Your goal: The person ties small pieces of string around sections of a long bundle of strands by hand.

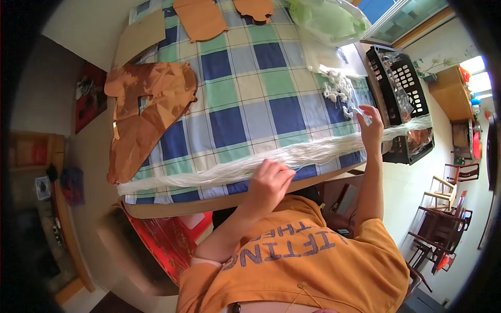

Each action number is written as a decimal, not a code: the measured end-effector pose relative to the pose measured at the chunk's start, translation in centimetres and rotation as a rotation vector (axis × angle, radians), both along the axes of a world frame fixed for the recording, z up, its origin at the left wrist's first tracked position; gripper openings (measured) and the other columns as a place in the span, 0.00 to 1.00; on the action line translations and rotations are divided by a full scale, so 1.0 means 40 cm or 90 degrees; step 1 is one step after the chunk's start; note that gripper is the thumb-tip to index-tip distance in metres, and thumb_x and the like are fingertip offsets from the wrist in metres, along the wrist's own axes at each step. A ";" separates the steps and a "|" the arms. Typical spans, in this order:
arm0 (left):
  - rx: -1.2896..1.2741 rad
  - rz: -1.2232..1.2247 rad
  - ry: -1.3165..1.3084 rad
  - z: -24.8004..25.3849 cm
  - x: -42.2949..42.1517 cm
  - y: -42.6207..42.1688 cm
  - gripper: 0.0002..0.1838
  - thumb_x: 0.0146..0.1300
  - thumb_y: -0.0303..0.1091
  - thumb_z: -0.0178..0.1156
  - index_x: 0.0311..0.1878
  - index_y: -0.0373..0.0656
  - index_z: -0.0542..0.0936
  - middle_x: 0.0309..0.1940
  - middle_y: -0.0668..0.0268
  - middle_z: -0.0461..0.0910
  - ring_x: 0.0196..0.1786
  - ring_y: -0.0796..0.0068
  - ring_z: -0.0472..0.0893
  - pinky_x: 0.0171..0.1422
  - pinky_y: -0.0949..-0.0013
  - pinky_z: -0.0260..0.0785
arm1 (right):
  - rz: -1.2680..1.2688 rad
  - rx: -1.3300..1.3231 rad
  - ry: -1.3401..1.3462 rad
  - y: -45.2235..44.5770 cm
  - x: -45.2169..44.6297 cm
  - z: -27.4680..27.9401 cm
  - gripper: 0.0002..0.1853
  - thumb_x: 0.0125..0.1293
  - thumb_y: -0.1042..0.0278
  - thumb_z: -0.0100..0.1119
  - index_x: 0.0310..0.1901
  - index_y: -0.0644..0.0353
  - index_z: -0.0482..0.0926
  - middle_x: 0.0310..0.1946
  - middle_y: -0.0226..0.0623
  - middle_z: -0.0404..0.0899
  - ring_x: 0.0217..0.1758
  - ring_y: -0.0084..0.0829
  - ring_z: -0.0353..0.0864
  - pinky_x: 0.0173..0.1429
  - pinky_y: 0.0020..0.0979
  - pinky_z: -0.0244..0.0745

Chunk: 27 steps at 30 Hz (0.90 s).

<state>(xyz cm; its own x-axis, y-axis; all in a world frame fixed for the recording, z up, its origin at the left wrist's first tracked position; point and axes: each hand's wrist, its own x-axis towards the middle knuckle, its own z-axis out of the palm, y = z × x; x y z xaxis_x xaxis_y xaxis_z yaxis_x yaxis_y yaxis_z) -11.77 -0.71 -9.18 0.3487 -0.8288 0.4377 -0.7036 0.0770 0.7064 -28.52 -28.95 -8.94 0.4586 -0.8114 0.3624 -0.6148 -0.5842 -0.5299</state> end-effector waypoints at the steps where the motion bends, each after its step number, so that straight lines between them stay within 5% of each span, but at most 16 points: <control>1: -0.008 -0.020 -0.010 -0.006 -0.010 -0.019 0.07 0.49 0.24 0.68 0.33 0.43 0.82 0.30 0.68 0.76 0.37 0.66 0.75 0.39 0.67 0.72 | 0.000 -0.002 -0.004 0.012 -0.001 0.008 0.12 0.58 0.76 0.64 0.44 0.60 0.79 0.39 0.38 0.80 0.43 0.35 0.80 0.50 0.34 0.73; 5: 0.010 -0.082 -0.076 -0.017 -0.054 -0.087 0.05 0.50 0.27 0.68 0.31 0.43 0.82 0.28 0.67 0.75 0.37 0.66 0.75 0.42 0.66 0.71 | 0.015 -0.004 -0.029 0.058 -0.005 0.043 0.10 0.56 0.78 0.63 0.42 0.61 0.79 0.38 0.38 0.79 0.41 0.34 0.79 0.48 0.33 0.73; 13: 0.021 0.061 -0.060 -0.013 0.032 -0.111 0.06 0.48 0.25 0.69 0.29 0.43 0.81 0.29 0.67 0.75 0.38 0.66 0.74 0.42 0.65 0.70 | 0.197 0.142 0.031 0.228 0.030 0.079 0.05 0.54 0.78 0.65 0.32 0.61 0.79 0.30 0.36 0.76 0.36 0.36 0.76 0.42 0.33 0.71; 27: 0.107 -0.042 -0.061 -0.034 0.015 -0.116 0.08 0.50 0.30 0.68 0.34 0.44 0.82 0.34 0.68 0.75 0.43 0.65 0.74 0.49 0.64 0.70 | 0.345 0.161 0.120 0.273 0.057 0.040 0.06 0.53 0.75 0.66 0.34 0.61 0.80 0.30 0.37 0.75 0.40 0.39 0.73 0.46 0.36 0.70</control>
<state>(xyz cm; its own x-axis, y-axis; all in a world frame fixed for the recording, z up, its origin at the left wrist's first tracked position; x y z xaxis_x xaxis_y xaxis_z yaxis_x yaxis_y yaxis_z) -11.16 -5.35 -10.56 0.2547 -0.9128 0.3193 -0.7651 0.0117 0.6438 -26.25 -18.01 -7.34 0.8665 -0.4954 0.0618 -0.3626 -0.7096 -0.6041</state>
